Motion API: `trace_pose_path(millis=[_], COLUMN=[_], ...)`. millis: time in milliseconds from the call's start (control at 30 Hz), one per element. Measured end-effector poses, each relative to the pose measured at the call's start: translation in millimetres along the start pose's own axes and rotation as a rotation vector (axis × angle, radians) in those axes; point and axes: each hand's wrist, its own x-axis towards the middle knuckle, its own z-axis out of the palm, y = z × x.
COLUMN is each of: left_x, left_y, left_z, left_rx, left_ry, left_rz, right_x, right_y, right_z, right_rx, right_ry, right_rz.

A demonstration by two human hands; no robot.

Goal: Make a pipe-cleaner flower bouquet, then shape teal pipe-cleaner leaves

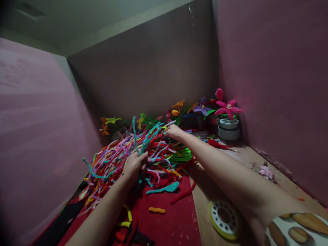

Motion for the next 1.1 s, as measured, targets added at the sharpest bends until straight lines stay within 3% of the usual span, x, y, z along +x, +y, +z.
trace_pose_path(millis=[233,400,633,800,1100], left_x=[0.0,-0.1,1.5,3.7,9.1], left_y=[-3.9,-2.3,-3.5,-6.0,-9.9], left_z=[0.2,-0.5,-2.5,-3.4,-5.5], left_rx=[-0.007,-0.023,-0.039,-0.052,-0.075], left_ry=[0.003,-0.017,-0.036,-0.057,-0.087], left_rz=[-0.011,-0.023,-0.026,-0.027,-0.073], right_x=[-7.9,-18.4,-18.0,-25.7,-37.5], right_y=[-5.9,-5.9,1.1,-8.5,-16.8], right_z=[-14.3,-23.1,-23.6,-32.3,-68.8], right_rx=[0.221,0.279,0.045,-0.060,-0.025], right_ry=[0.029,-0.023,-0.206,-0.304,-0.148], right_rz=[0.039,-0.044,-0.039,-0.043,-0.081])
